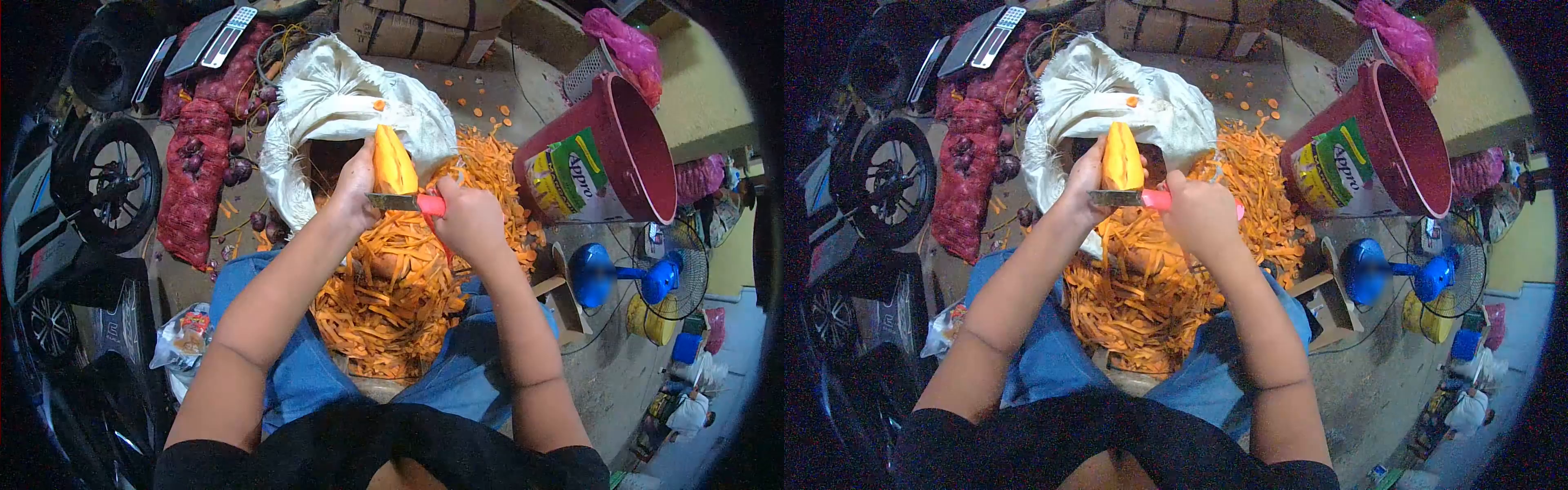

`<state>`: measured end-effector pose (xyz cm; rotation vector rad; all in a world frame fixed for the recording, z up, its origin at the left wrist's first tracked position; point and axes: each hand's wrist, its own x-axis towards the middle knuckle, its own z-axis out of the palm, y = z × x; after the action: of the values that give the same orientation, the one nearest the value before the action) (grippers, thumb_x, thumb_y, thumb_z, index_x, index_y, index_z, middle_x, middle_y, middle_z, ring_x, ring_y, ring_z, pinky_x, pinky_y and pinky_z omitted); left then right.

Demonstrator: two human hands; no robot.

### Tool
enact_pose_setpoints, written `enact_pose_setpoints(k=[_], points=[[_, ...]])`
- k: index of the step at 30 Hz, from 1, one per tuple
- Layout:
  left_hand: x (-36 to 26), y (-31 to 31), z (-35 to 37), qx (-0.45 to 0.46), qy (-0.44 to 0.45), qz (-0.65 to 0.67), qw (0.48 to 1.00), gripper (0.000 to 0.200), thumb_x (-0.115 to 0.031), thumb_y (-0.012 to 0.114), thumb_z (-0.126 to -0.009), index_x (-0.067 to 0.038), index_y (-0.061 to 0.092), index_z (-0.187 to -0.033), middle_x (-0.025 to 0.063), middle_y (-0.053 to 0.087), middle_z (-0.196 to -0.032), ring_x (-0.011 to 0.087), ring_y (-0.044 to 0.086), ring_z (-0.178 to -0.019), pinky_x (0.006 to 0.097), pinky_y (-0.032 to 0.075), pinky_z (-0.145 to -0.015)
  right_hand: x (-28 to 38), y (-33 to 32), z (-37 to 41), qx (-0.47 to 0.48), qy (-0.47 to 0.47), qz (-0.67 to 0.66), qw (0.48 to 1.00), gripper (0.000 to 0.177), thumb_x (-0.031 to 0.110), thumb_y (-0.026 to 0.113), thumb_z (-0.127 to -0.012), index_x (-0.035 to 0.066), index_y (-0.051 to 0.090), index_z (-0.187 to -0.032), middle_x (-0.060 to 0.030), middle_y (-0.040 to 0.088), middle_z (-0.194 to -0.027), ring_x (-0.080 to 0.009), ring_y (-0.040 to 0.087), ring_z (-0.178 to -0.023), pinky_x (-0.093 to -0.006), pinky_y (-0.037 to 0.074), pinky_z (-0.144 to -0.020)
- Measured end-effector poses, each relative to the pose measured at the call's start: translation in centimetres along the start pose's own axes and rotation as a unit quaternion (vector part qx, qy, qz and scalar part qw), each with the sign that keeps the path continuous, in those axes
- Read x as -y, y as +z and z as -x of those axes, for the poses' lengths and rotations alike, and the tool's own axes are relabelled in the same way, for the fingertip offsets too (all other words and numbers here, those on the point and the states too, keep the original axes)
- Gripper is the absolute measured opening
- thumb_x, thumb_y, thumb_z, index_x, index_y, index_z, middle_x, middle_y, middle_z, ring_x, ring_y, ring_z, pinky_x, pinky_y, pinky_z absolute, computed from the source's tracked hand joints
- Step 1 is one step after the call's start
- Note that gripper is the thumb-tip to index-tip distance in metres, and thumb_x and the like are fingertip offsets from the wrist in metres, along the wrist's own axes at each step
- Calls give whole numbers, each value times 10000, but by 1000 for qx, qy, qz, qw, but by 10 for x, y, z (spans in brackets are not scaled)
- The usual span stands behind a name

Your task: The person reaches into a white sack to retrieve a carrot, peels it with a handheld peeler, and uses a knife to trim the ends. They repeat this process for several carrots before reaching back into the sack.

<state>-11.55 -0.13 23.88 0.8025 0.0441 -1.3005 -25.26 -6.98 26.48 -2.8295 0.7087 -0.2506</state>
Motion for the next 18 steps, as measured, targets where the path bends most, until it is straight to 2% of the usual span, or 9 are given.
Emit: enact_pose_setpoints(k=[2, 6, 9, 11, 12, 14, 16, 18], points=[[-1, -1, 0, 23, 3, 11, 1000, 359, -357, 262, -844, -55, 443, -914, 113, 550, -725, 195, 558, -617, 305, 483, -528, -3, 3, 0, -4, -7, -8, 1000, 145, 168, 545, -625, 68, 467, -697, -122, 510, -516, -281, 523, -488, -377, 416, -460], [0, 2, 4, 4, 9, -11, 1000, 364, -358, 269, -843, -50, 447, -917, 110, 551, -726, 188, 558, -619, 297, 482, -533, -3, 4, 0, 12, -2, 7, 1000, 156, 169, 548, -616, 66, 471, -705, -126, 512, -525, -282, 526, -503, -379, 418, -474], [1, 2, 5, -1, 13, -44, 999, 390, -376, 268, -841, -42, 453, -921, 105, 553, -730, 182, 557, -617, 292, 480, -533, -4, 2, -1, 25, 1, 10, 1000, 161, 168, 553, -607, 65, 477, -706, -127, 513, -526, -287, 524, -503, -380, 417, -473], [1, 8, 9, -28, -30, -128, 991, 408, -389, 271, -839, -37, 460, -920, 100, 554, -734, 173, 555, -615, 291, 476, -532, -5, 2, -4, 23, 8, 9, 1000, 161, 166, 555, -604, 64, 479, -703, -127, 513, -526, -288, 524, -504, -380, 417, -476], [1, 7, 9, -28, -30, -128, 991, 408, -389, 271, -839, -37, 460, -920, 100, 554, -734, 173, 555, -615, 291, 476, -532, -6, 1, -5, 22, 15, 7, 1000, 160, 164, 557, -601, 63, 482, -700, -128, 513, -527, -289, 524, -506, -380, 418, -478], [3, 4, 10, 4, -19, -87, 996, 340, -348, 291, -848, -53, 439, -928, 45, 515, -769, 140, 529, -668, 273, 463, -604, -7, 3, -5, 25, 12, 4, 1000, 158, 163, 557, -601, 61, 482, -696, -131, 512, -528, -292, 524, -509, -381, 418, -480], [0, 12, 17, -4, -12, -101, 995, 338, -345, 285, -850, -56, 437, -935, 42, 513, -773, 132, 525, -671, 266, 459, -609, -9, 8, -5, 26, 12, -1, 1000, 156, 162, 557, -600, 59, 483, -691, -134, 512, -529, -295, 524, -512, -382, 418, -481], [0, 12, 17, -12, -4, -115, 993, 336, -342, 279, -852, -58, 435, -942, 40, 512, -776, 125, 521, -673, 260, 455, -614, -10, 13, -6, -26, -11, -1, 1000, 144, 159, 565, -601, 52, 480, -646, -125, 512, -502, -273, 528, -467, -366, 414, -443]])
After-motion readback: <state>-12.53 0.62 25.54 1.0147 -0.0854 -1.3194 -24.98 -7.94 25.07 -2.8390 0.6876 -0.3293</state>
